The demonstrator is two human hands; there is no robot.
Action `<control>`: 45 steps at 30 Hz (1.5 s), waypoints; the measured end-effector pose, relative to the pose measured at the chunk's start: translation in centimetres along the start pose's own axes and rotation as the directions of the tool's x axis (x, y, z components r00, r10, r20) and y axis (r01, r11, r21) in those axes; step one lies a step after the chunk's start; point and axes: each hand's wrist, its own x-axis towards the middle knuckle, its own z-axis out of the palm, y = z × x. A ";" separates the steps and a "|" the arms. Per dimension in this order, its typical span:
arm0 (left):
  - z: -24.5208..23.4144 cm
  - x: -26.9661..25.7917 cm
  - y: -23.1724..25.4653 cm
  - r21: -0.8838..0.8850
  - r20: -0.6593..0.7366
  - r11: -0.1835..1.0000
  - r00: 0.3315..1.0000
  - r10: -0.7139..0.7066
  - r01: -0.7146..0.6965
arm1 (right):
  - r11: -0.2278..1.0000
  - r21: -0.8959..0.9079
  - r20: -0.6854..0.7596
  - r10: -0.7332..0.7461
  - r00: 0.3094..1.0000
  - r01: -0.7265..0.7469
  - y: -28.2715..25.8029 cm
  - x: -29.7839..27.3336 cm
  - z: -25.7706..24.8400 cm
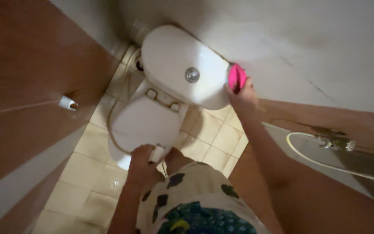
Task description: The person cleans the exterior and rim of a toilet using a brush and a handheld sprayer.
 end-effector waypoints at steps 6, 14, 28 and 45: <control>2.7 1.1 -3.0 0.030 0.044 0.999 0.999 0.016 -0.017 | 0.978 -0.033 -0.080 -0.209 0.975 0.207 -5.7 0.7 5.9; -1.3 -0.1 -5.7 0.438 -0.415 0.890 0.849 0.326 -0.128 | 0.906 0.181 -0.146 -0.361 0.921 0.384 -0.3 -4.1 2.4; -17.3 11.6 -18.5 0.072 -0.413 0.995 0.906 0.094 -0.070 | 0.992 -0.111 -0.070 -0.075 0.995 0.066 -1.8 -4.4 3.8; -14.7 11.1 -24.6 0.399 -0.362 0.876 0.831 0.422 -0.271 | 0.967 -0.150 -0.122 -0.227 0.966 0.208 -2.3 -8.6 6.0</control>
